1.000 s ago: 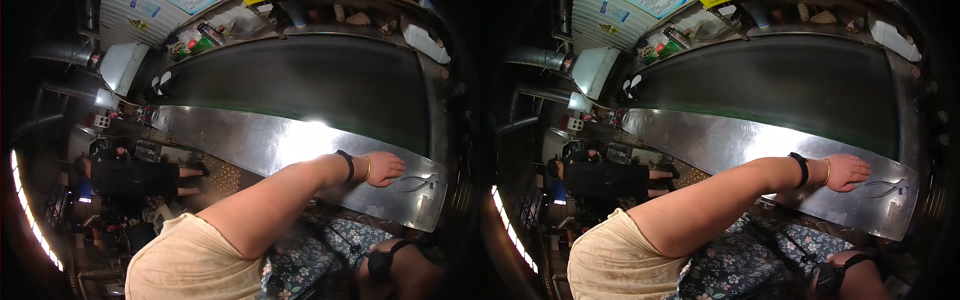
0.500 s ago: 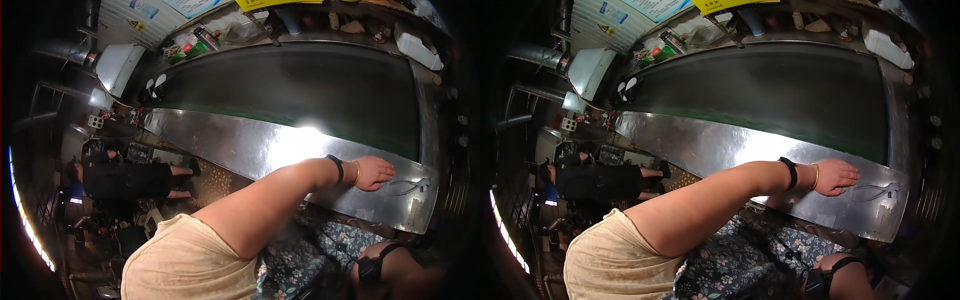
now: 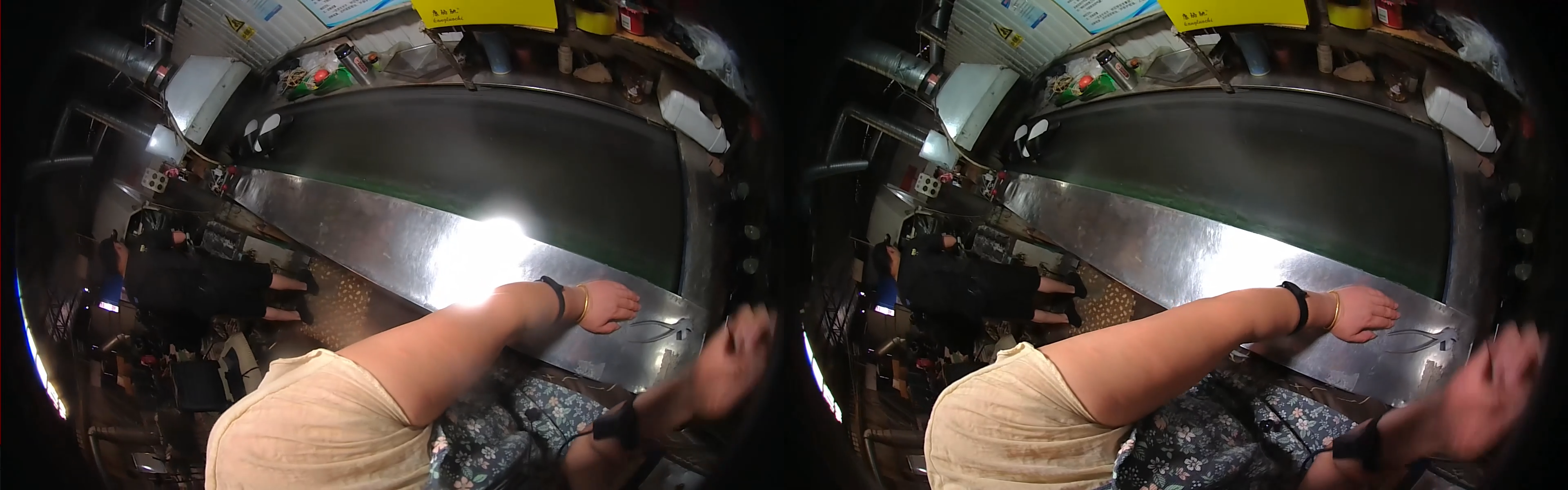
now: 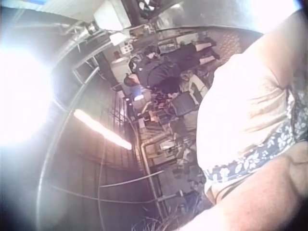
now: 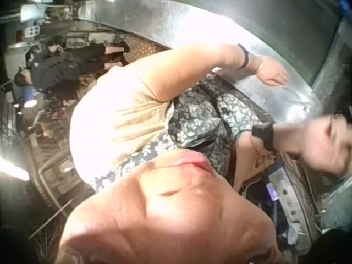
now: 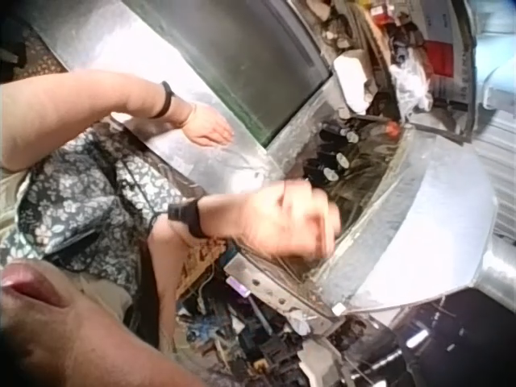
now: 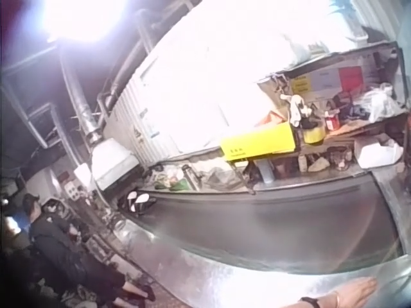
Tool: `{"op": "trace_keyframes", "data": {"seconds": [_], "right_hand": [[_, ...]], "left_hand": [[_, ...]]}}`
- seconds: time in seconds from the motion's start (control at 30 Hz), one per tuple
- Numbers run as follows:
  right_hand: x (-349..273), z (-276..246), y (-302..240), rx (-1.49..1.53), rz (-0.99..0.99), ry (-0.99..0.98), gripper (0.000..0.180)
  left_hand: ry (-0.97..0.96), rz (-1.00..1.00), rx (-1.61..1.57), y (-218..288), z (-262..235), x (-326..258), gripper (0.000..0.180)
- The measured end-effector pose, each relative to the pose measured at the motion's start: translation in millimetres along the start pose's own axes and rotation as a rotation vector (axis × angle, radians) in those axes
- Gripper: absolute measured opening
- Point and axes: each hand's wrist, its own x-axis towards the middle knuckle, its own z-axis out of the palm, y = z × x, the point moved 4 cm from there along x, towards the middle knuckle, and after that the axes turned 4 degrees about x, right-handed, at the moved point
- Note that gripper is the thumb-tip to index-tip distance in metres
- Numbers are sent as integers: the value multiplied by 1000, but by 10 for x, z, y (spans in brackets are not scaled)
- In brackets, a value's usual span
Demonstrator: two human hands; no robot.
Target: Picking up shoes from a conveyor belt, inspecting them, and performing manual adjustments.
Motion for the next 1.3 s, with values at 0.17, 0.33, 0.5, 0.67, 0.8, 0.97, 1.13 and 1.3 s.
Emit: {"op": "trace_keyframes", "data": {"seconds": [0.17,0.33,0.5,0.67,0.8,0.97,1.13,1.3], "right_hand": [[-1100,1619,790,930,688,-687,11],[-1651,1876,840,411,554,-1212,29],[-1789,1755,519,71,11,-1333,27],[-1919,1720,462,-33,-103,-1201,39],[-1982,1795,506,-88,-76,-1241,39],[-2111,1824,604,-240,-72,-1454,41],[-2099,1809,617,-244,-40,-1458,41],[-1922,1790,367,-102,-113,-1126,43]], "left_hand": [[13,2,-4,0,14,12,43],[47,7,-7,11,-10,59,42],[-12,-74,-22,8,-27,-1,40],[-142,-149,16,-32,41,-18,37],[-126,-159,6,-37,72,-30,35],[-112,-157,-4,-58,129,-45,35],[-140,-148,3,-40,105,-10,37],[-169,-177,5,-112,173,-51,40]]}}
